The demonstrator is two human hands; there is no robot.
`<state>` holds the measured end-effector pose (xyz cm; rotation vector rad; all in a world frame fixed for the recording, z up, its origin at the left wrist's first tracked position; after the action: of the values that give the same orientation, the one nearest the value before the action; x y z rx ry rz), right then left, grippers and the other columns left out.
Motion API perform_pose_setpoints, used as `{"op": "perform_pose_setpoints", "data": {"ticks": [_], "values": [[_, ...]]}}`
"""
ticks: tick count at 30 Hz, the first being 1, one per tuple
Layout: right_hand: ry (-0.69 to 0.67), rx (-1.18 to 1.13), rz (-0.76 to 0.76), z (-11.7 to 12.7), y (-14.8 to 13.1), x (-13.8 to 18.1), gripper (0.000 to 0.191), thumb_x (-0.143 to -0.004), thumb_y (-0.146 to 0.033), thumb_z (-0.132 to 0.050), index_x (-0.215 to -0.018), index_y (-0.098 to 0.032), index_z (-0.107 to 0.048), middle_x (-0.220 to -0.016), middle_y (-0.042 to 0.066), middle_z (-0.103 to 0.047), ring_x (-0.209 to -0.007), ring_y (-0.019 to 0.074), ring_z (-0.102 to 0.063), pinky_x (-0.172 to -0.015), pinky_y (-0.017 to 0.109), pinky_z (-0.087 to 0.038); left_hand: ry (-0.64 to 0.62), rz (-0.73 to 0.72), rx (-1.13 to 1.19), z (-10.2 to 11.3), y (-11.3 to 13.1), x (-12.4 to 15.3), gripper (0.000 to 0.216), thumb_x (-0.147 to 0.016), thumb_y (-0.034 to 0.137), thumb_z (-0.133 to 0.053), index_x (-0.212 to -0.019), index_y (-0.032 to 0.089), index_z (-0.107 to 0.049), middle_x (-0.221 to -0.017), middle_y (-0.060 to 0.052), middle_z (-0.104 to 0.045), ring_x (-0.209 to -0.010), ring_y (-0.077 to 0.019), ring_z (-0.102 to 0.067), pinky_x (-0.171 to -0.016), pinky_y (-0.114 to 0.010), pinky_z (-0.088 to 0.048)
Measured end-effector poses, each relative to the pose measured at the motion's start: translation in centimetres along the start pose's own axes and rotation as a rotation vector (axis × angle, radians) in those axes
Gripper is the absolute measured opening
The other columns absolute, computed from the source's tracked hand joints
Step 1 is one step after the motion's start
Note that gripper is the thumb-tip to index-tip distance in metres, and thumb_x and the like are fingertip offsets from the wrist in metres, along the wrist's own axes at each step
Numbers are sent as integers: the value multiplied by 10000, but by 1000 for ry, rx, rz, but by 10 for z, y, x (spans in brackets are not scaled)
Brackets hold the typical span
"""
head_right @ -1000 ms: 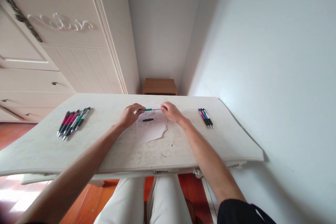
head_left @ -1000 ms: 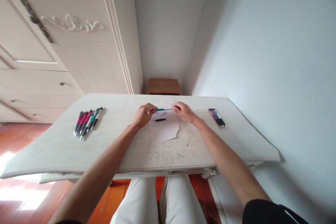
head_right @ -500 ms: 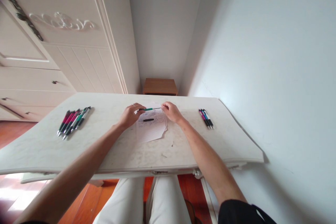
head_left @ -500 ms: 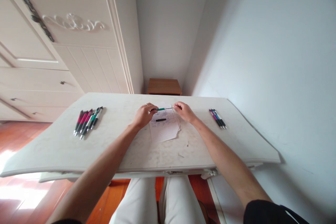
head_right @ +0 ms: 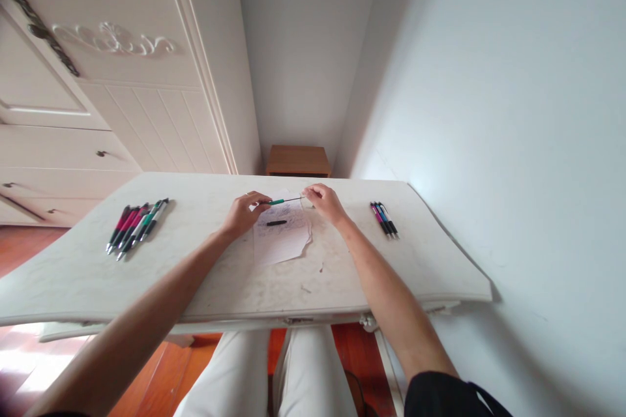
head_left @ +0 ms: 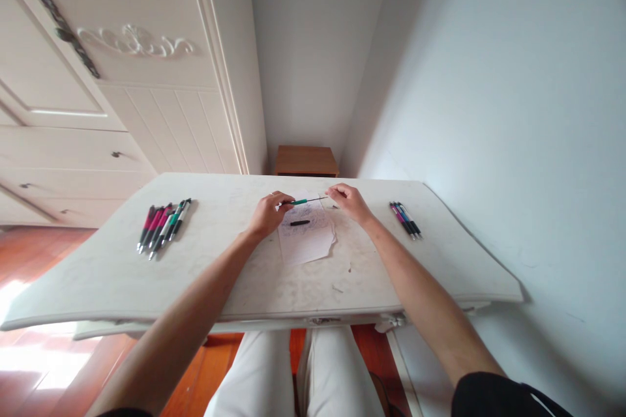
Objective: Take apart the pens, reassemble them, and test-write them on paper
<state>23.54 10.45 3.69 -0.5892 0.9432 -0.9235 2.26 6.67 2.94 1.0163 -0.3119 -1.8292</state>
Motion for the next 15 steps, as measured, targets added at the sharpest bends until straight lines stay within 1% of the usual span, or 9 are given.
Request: {"op": "perform_pose_setpoints", "data": {"ticks": [3, 6, 8, 10, 13, 15], "values": [[30, 41, 2, 11, 3, -2, 319, -890, -410, -497, -838, -159, -688, -872, 75, -686, -823, 189, -608, -759, 293, -452, 23, 4, 17, 2, -3, -1, 135, -806, 203, -587, -880, 196, -699, -878, -36, -698, -795, -177, -619, -797, -325, -500], [14, 211, 31, 16, 5, -1, 229, -863, -285, -535, -792, -162, -715, -820, 58, -647, -776, 167, -584, -758, 279, -441, 48, 23, 24, 5, -9, -2, 136, -798, 173, -580, -875, 196, -689, -885, -34, -692, -815, -178, -618, -796, -321, -496], [-45, 344, 40, 12, 7, 1, 144, -811, -230, -604, -801, -172, -736, -792, 39, -604, -715, 147, -551, -729, 267, -435, 59, 42, 19, 5, -15, -2, 140, -793, 157, -572, -870, 196, -681, -890, -35, -687, -831, -182, -619, -801, -322, -494], [-115, 429, 44, 5, 10, 4, 117, -772, -212, -664, -848, -191, -750, -809, 29, -580, -704, 136, -536, -716, 259, -432, 55, 57, 2, 5, -19, -3, 146, -792, 148, -563, -871, 196, -677, -897, -38, -683, -847, -188, -618, -812, -329, -491], [-189, 477, 53, -6, 13, 7, 114, -774, -206, -687, -865, -204, -756, -848, 35, -579, -760, 142, -552, -730, 256, -435, 26, 56, -34, 2, -22, -2, 154, -800, 151, -550, -875, 202, -675, -911, -41, -683, -865, -198, -613, -827, -340, -484], [-212, 484, 60, -10, 14, 8, 103, -793, -190, -675, -855, -198, -757, -852, 42, -580, -792, 148, -561, -741, 255, -436, 17, 50, -54, 1, -22, -2, 158, -805, 154, -543, -877, 206, -674, -916, -43, -684, -872, -203, -611, -836, -343, -478]]}}
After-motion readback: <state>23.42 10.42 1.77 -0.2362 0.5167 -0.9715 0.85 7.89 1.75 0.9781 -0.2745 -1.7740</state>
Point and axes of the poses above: each hand's wrist, its own x-axis away from the middle knuckle, its own z-axis out of the back of the hand, y = z × x, the point moved 8 cm from there along -x, towards the middle knuckle
